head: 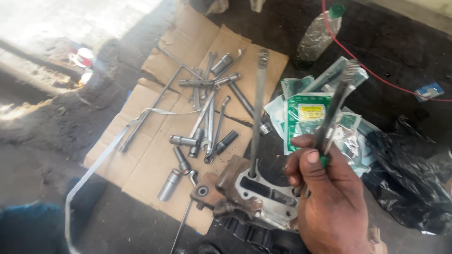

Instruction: Cleaning and assembling internal components of an engine casing using tools.

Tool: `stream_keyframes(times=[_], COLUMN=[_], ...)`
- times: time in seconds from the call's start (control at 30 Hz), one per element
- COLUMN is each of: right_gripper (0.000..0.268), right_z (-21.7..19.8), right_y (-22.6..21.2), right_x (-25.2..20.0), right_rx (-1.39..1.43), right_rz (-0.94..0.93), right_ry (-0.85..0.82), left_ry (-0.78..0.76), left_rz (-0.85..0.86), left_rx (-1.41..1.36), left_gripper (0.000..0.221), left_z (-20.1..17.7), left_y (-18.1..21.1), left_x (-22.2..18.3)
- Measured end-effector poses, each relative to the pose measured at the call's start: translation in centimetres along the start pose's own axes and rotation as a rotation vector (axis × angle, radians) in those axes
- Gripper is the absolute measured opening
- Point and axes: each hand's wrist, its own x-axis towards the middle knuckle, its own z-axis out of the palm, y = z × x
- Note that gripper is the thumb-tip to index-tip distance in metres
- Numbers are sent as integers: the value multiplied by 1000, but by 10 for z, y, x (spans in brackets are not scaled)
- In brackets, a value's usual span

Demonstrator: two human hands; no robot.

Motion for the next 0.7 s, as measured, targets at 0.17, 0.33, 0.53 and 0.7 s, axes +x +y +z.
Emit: stream_keyframes(times=[0.17,0.33,0.53,0.7], right_gripper=[32,31,29,26], right_z=[-2,-3,1,-10], right_y=[0,1,-5,-4], right_x=[3,0,5,14], right_rx=[5,-1,-81,-4], right_rz=[-53,-45,-68,-139], right_ry=[8,57,-1,-49], left_ry=[34,358,340,-100], left_rz=[53,339,438,259], left_rx=[15,45,322,407], left_gripper=[27,48,27,14], left_z=[-50,-83,-68,-69], left_y=[26,106,107,49], left_x=[85,165,186,113])
